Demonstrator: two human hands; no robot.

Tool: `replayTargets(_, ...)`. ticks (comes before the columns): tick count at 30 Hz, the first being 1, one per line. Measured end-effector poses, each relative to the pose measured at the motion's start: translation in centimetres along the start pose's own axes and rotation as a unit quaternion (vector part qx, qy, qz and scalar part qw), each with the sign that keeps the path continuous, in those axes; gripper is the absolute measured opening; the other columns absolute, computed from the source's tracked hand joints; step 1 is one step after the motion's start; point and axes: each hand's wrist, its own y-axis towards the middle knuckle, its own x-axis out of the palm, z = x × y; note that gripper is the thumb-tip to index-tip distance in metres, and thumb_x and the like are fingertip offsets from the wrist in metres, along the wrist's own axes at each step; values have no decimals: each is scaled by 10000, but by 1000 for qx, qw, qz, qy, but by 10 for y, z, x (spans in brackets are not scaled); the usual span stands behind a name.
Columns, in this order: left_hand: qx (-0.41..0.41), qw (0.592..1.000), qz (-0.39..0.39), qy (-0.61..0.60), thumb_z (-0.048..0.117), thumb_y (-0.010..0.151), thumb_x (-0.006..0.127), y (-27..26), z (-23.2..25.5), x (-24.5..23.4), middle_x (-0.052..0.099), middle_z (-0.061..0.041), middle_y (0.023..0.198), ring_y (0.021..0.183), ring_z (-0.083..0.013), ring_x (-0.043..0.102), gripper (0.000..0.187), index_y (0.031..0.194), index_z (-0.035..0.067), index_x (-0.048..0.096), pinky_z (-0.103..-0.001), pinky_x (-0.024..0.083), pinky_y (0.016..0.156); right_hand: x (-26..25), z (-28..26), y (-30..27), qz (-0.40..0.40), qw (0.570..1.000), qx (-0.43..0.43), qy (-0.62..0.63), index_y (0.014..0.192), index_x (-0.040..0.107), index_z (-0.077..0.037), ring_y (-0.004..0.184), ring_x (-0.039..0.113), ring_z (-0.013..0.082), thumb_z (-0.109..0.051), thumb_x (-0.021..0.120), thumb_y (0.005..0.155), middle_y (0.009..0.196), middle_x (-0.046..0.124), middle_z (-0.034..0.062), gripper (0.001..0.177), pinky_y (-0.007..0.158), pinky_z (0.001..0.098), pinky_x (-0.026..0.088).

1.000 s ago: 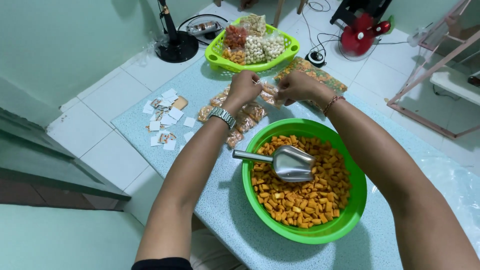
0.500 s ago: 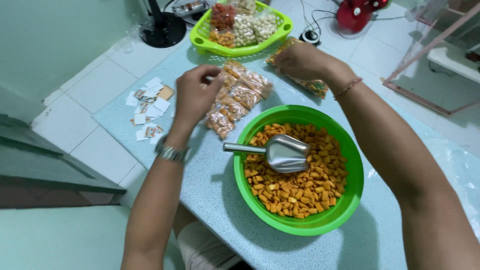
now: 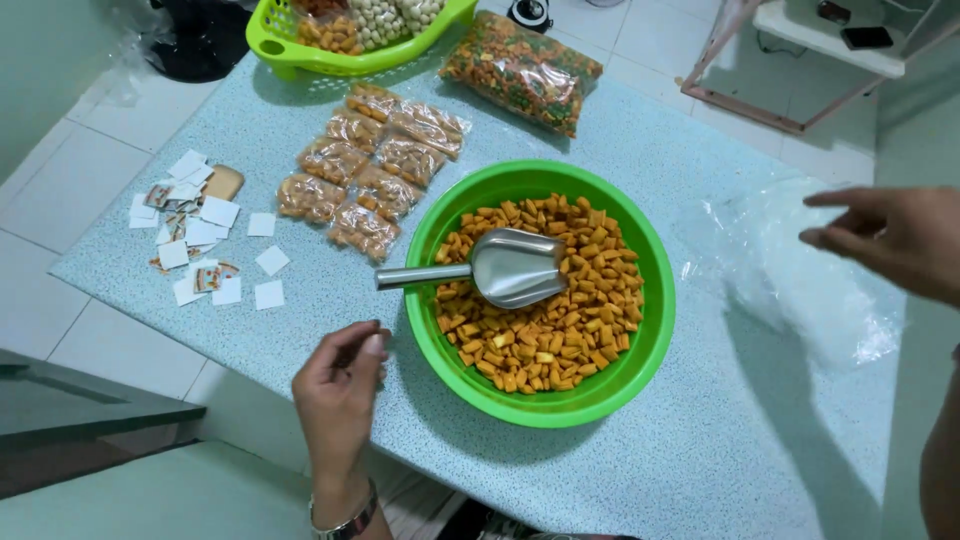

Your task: Packing small orange snacks from a large green bowl into individual plastic bags using a metal scoop.

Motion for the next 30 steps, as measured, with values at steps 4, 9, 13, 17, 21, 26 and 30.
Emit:
replayTargets(4, -9, 975, -22, 221, 207, 917, 711, 2, 13, 17, 790, -56, 1036, 801, -154, 697, 268, 1158, 97, 757, -285, 615, 703, 69, 24, -45, 63, 993, 101, 11, 1337, 731, -222, 926, 769, 177, -500, 720, 886, 1077, 814, 11, 530, 732, 338, 574)
replayTargets(9, -8, 968, -45, 247, 221, 907, 706, 3, 6, 10, 796, -52, 1023, 778, -158, 707, 281, 1164, 119, 759, -296, 630, 681, 123, 28, -64, 67, 982, 167, 64, 1446, 633, -175, 1376, 552, 322, -614, 622, 864, 1540, 576, 78, 729, 995, 516, 511)
replayTargets(13, 18, 973, -48, 226, 202, 925, 699, 3, 9, 12, 789, -71, 1021, 795, -157, 696, 262, 1151, 83, 757, -289, 607, 697, 151, 38, -65, 155, 971, 154, 99, 1240, 785, -249, 974, 722, 226, -471, 670, 995, 1280, 743, -4, 350, 790, 382, 518)
replayTargets(17, -61, 969, -34, 237, 204, 922, 694, 0, 16, 15, 773, -88, 1045, 860, -197, 706, 273, 1167, 94, 740, -328, 631, 750, 120, 15, -74, 180, 933, 193, 243, 1105, 829, -153, 969, 698, 156, -367, 841, 886, 1047, 787, 4, 307, 898, 315, 500)
replayTargets(21, -52, 970, -35, 235, 189, 919, 699, 1, 15, 13, 776, -93, 1047, 861, -200, 718, 266, 1162, 89, 743, -327, 642, 759, 101, 18, -82, 187, 913, 187, 312, 1121, 815, -91, 903, 716, 159, -183, 741, 1019, 973, 782, 88, 156, 771, 280, 507)
replayTargets(26, -25, 973, -35, 227, 186, 927, 700, -1, 13, 11, 780, -82, 1007, 809, -175, 699, 253, 1151, 81, 754, -301, 615, 714, 83, 17, -88, 254, 915, 144, 278, 1141, 783, -56, 928, 716, 168, -115, 722, 1054, 1018, 761, 91, 122, 929, 273, 514)
replayTargets(30, -15, 974, -40, 224, 191, 933, 691, -1, 12, 9, 777, -93, 1021, 813, -178, 705, 256, 1153, 72, 747, -299, 624, 714, 57, -1, -99, 258, 868, 100, 411, 1288, 673, 55, 913, 710, 264, -1, 615, 1125, 1098, 718, 192, 181, 716, 329, 556)
